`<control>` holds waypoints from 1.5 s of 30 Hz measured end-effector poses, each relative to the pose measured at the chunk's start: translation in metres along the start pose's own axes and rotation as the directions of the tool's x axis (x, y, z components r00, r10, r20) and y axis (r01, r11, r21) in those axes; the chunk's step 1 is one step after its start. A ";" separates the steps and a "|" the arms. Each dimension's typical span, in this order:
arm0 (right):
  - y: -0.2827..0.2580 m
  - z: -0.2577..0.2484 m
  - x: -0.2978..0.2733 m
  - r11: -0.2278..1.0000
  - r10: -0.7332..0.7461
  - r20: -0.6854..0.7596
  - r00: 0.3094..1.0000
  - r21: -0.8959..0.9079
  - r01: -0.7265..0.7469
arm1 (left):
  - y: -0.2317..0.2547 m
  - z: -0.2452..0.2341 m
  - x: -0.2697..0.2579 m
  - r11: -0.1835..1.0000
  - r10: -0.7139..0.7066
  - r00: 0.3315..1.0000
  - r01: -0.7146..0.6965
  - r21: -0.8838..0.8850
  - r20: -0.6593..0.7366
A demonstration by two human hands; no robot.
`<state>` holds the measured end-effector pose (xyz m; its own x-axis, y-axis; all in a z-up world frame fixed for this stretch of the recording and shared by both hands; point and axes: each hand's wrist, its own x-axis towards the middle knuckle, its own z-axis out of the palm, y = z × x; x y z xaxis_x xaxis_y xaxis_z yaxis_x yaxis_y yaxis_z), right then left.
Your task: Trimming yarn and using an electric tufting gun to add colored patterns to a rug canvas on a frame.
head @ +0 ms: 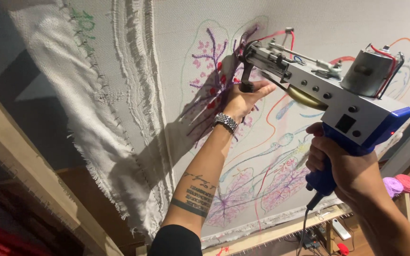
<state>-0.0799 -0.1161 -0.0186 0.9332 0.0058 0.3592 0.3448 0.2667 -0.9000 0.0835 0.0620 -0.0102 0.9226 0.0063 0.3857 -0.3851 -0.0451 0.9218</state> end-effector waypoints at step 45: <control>-0.009 -0.121 -0.069 0.987 -0.157 0.160 0.975 0.050 0.151 | 0.054 0.010 -0.061 0.824 0.353 0.892 -0.439 0.358 0.281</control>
<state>-0.1348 -0.2350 -0.0652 0.8392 0.1177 0.5310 0.4763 0.3121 -0.8220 0.0068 0.0488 0.0161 0.6938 -0.2907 0.6589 -0.7139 -0.3980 0.5761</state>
